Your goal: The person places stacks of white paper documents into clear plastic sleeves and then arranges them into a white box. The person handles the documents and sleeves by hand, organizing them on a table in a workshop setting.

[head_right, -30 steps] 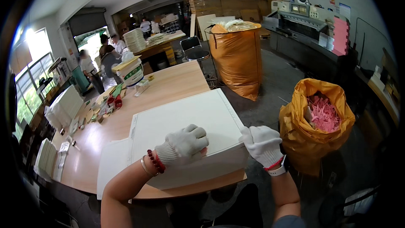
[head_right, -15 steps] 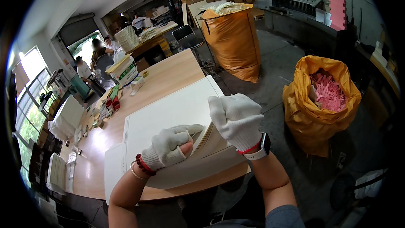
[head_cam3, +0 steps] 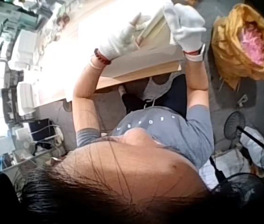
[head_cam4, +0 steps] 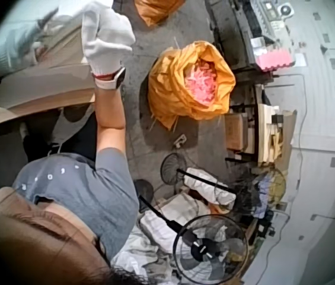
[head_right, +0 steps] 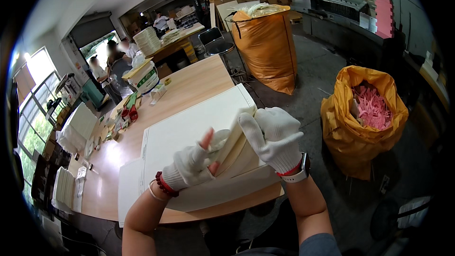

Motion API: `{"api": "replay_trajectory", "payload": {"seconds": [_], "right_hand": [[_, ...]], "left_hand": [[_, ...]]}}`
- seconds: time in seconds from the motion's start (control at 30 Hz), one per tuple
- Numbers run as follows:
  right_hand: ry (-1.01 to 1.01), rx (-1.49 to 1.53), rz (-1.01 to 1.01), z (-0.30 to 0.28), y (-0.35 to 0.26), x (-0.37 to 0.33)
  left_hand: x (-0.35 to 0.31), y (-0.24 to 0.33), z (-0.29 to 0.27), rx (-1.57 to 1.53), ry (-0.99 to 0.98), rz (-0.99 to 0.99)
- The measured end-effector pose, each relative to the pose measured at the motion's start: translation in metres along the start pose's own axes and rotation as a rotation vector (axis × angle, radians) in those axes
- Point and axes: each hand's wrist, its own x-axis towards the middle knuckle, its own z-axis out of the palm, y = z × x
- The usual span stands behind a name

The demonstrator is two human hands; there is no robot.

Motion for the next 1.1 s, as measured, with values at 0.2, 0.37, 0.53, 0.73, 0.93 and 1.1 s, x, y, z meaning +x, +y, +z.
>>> {"api": "replay_trajectory", "payload": {"seconds": [0.2, 0.37, 0.53, 0.73, 0.93, 1.1], "right_hand": [[-0.028, -0.142, 0.011, 0.002, 0.001, -0.005], [0.006, -0.26, -0.001, 0.006, -0.002, -0.01], [-0.019, -0.188, -0.05, -0.002, -0.004, -0.002], [-0.006, -0.158, -0.031, 0.0, -0.003, 0.0], [0.02, -0.166, -0.002, 0.004, 0.0, -0.005], [0.007, -0.149, 0.005, 0.003, -0.004, -0.003]], "left_hand": [[0.011, 0.015, -0.02, 0.238, -0.269, -0.021], [0.008, 0.006, -0.012, 0.226, -0.138, 0.049], [0.007, 0.007, -0.014, 0.095, -0.152, -0.032], [0.01, 0.011, -0.018, 0.193, -0.256, 0.025], [0.012, 0.007, -0.011, 0.175, -0.167, 0.073], [0.01, -0.001, -0.013, 0.157, -0.138, 0.127]]}}
